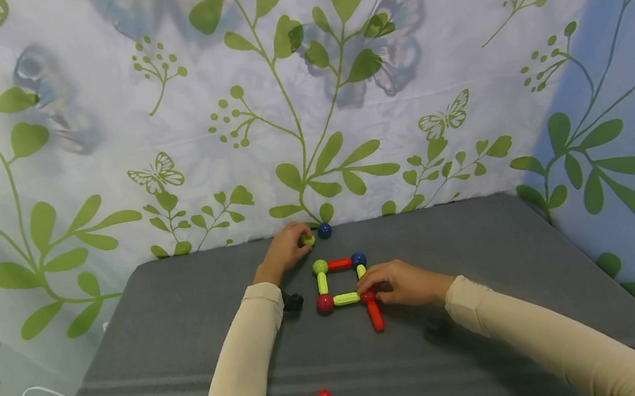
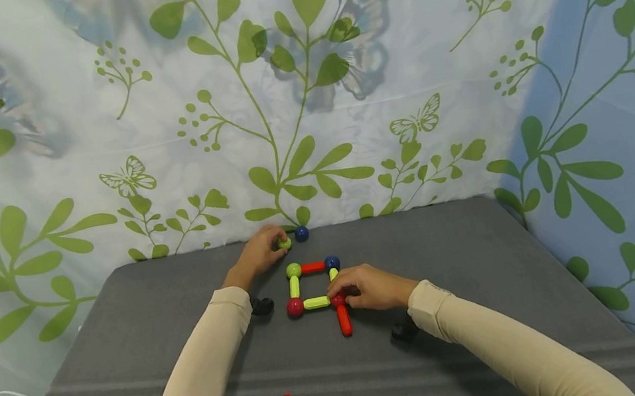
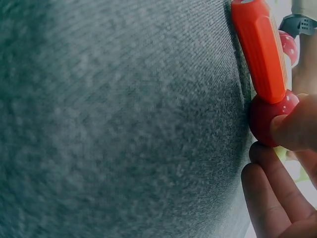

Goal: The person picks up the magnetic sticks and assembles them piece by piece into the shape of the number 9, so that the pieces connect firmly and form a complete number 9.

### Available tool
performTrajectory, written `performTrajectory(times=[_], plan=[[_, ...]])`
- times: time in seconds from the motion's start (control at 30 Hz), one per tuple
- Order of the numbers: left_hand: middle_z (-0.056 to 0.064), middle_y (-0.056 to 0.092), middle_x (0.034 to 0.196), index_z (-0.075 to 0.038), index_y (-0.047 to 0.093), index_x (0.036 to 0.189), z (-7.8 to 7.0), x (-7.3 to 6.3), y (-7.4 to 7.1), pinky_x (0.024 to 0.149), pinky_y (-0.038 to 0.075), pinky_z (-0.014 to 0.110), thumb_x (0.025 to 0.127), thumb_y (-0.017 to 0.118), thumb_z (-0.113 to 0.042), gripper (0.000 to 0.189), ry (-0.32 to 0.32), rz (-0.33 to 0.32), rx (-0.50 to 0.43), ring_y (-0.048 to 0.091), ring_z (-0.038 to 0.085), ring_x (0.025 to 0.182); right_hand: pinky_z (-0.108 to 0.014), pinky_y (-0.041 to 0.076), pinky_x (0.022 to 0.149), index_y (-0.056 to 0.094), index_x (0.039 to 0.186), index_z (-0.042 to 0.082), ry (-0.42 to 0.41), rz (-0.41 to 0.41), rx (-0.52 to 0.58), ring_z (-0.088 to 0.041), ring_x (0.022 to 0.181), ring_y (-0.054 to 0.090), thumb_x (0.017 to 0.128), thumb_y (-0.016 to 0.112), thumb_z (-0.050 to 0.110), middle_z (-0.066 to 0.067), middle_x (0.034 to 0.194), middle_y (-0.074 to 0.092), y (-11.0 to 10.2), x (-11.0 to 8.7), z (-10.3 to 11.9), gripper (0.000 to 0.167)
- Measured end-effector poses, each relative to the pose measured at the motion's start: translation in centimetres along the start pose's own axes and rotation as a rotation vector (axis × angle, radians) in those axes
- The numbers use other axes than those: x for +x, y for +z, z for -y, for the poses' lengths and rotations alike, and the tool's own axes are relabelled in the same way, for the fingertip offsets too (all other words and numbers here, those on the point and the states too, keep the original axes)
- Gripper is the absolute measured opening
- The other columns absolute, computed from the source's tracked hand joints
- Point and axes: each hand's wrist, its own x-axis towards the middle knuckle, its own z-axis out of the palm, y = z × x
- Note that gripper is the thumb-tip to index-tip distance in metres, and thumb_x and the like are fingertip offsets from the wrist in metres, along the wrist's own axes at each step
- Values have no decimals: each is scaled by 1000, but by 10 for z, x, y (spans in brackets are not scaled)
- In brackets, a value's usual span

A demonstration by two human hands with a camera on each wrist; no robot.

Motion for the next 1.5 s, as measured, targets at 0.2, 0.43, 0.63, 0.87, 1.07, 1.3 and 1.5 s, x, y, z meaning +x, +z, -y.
performTrajectory(times=[0.2,0.43,0.63,0.87,1.07,1.3,1.5], plan=[[10,58,111,-7,60,103,-9,-16,-10,85,49,42,89,77,-7,22,-17,-71,-71,58,27,96,-34,51,97,72,122,11,-40,-11,-14,-17,119,60,90,70,-8,-1,126,66,1,-1,1,37],[7,59,108,-7,60,105,-39,-36,-33,87,51,42,86,79,-4,27,190,-180,-137,62,26,99,-36,52,96,72,121,9,-60,-13,-5,-18,115,62,87,68,-12,-2,125,67,0,-1,-1,40],[4,59,109,-8,60,101,-84,-69,-34,85,53,37,83,80,-3,28,419,-178,-182,61,19,98,-37,51,97,72,121,8,-64,-8,13,-20,115,62,87,67,-13,-4,125,67,0,0,-4,40],[-5,58,114,-16,61,102,-128,-108,-16,88,51,29,87,79,-12,24,482,47,-195,56,7,103,-35,52,95,71,122,12,-98,-11,-48,-17,109,63,84,69,-14,-2,121,67,1,0,1,46],[-6,57,117,-19,61,105,-140,-123,-6,91,47,19,89,79,-14,24,452,140,-169,56,3,105,-40,48,100,69,124,20,-136,41,-156,-17,115,57,84,73,-10,-1,127,61,3,-6,8,51],[-8,56,116,-19,62,105,-137,-123,1,92,46,20,89,79,-14,25,474,133,-181,56,3,106,-47,46,102,73,116,24,-167,53,-157,-25,126,52,85,73,-10,-12,137,55,4,-10,8,46],[-7,57,117,-18,63,106,-138,-124,8,93,48,22,89,79,-12,25,466,168,-211,56,3,107,-46,46,103,74,113,26,-207,46,-170,-23,125,54,89,74,-4,-6,135,56,5,-10,4,39]])
